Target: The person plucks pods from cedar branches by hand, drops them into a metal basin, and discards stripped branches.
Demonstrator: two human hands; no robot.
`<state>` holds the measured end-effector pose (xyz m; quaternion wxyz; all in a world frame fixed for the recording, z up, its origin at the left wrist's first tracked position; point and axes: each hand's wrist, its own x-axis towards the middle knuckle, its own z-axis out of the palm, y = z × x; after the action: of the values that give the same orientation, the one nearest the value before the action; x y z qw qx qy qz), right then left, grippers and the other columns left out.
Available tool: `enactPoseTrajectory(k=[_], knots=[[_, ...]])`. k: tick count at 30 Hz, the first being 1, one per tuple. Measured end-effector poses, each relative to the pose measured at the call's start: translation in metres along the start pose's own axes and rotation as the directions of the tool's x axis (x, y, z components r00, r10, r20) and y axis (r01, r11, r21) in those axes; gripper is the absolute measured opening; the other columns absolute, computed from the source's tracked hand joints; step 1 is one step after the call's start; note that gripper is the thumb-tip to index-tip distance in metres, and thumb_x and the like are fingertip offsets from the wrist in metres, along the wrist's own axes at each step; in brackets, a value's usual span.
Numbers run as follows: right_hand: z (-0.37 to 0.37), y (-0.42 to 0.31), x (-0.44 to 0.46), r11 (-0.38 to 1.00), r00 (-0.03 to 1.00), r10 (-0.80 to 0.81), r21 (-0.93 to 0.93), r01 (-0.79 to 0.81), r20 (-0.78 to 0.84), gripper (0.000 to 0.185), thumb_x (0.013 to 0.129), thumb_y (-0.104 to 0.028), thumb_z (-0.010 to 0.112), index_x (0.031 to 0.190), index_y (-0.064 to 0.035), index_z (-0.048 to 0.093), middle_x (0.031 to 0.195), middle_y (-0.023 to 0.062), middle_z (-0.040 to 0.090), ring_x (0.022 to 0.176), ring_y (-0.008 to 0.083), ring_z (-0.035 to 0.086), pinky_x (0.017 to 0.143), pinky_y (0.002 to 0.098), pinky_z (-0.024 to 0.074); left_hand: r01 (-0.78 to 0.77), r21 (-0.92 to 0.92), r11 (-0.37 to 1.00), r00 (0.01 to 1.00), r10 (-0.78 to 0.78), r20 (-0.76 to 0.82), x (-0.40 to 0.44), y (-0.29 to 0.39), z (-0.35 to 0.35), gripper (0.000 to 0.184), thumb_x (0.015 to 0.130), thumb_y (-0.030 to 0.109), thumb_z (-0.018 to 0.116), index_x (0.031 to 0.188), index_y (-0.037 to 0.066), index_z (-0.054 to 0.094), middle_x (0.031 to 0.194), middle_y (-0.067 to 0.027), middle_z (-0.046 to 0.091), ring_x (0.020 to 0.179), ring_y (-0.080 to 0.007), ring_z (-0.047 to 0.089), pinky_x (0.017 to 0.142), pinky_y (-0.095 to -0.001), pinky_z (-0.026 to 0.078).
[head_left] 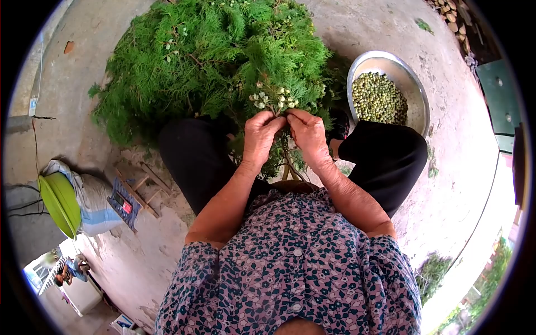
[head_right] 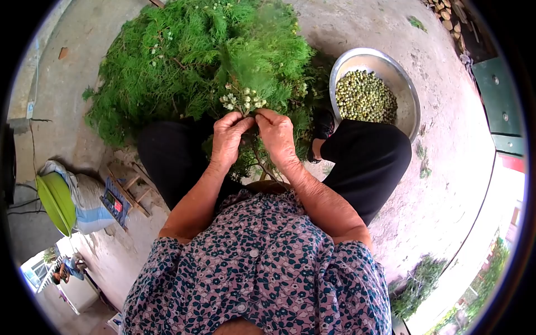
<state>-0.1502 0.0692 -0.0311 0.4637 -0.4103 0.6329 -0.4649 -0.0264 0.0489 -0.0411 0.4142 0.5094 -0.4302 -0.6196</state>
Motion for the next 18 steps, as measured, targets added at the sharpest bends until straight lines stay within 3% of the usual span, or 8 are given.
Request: enactPoseTrajectory(k=[2,3,6,7,13,18], knots=[[-0.005,-0.006,0.002,0.935,0.957,0.216,0.241,-0.259,0.191,0.02,0.082,-0.007,0.052,0.097,0.0016,0.06,0.059,0.0047,0.054,0.048,0.0083,0.047,0.043,0.0217,0.0364,0.055,0.013,0.998,0.998,-0.055,0.017,-0.001,0.002,-0.003,0.007,0.079,0.011,0.061,0.076,0.005,0.061,0.067,0.004,0.055,0.056,-0.002,0.045,0.043,-0.0176,0.034],[-0.007,-0.011,0.003,0.888,0.928,0.26,0.312,-0.339,0.266,0.016,0.084,-0.01,0.052,0.095,-0.0008,0.058,0.053,0.0008,0.045,0.039,0.006,0.035,0.034,0.0217,0.0249,0.05,0.038,0.998,0.998,-0.052,0.041,-0.001,0.003,-0.004,0.008,0.079,0.013,0.061,0.077,0.005,0.061,0.066,0.0044,0.054,0.055,-0.0021,0.045,0.043,-0.0177,0.034],[-0.012,-0.014,0.01,0.846,0.879,0.317,0.312,-0.432,0.357,0.012,0.086,-0.014,0.052,0.087,-0.0032,0.056,0.05,-0.002,0.04,0.036,0.0055,0.03,0.031,0.0221,0.0223,0.049,0.09,0.995,0.996,-0.055,0.069,0.0,0.007,-0.004,0.014,0.08,0.016,0.059,0.071,0.005,0.056,0.061,0.0044,0.049,0.051,-0.0027,0.041,0.042,-0.0186,0.034],[-0.013,-0.009,0.012,0.821,0.869,0.308,0.353,-0.448,0.387,0.012,0.086,-0.015,0.056,0.081,-0.0045,0.054,0.05,-0.0021,0.041,0.036,0.0047,0.031,0.031,0.0214,0.0219,0.053,0.117,0.992,0.995,-0.062,0.075,0.001,0.008,-0.004,0.021,0.08,0.018,0.058,0.066,0.004,0.051,0.057,0.0041,0.044,0.048,-0.0032,0.038,0.041,-0.0195,0.034],[-0.015,-0.004,0.015,0.839,0.882,0.264,0.357,-0.41,0.391,0.011,0.081,-0.012,0.062,0.081,-0.0028,0.056,0.05,-0.0025,0.044,0.035,0.0043,0.034,0.03,0.0201,0.022,-0.01,0.162,0.987,0.989,-0.014,0.147,0.002,0.011,-0.003,0.025,0.081,0.017,0.057,0.063,0.004,0.046,0.056,0.0034,0.044,0.048,-0.0039,0.041,0.041,-0.0215,0.037],[-0.005,-0.003,0.009,0.847,0.942,0.231,0.427,-0.318,0.245,0.009,0.081,-0.009,0.061,0.078,-0.0009,0.058,0.048,-0.0027,0.043,0.033,0.0045,0.033,0.03,0.0205,0.0214,-0.055,0.258,0.965,0.992,0.024,0.121,0.004,0.003,-0.004,0.014,0.08,0.014,0.058,0.069,0.006,0.056,0.059,0.0057,0.047,0.05,-0.0014,0.04,0.04,-0.0174,0.034]])
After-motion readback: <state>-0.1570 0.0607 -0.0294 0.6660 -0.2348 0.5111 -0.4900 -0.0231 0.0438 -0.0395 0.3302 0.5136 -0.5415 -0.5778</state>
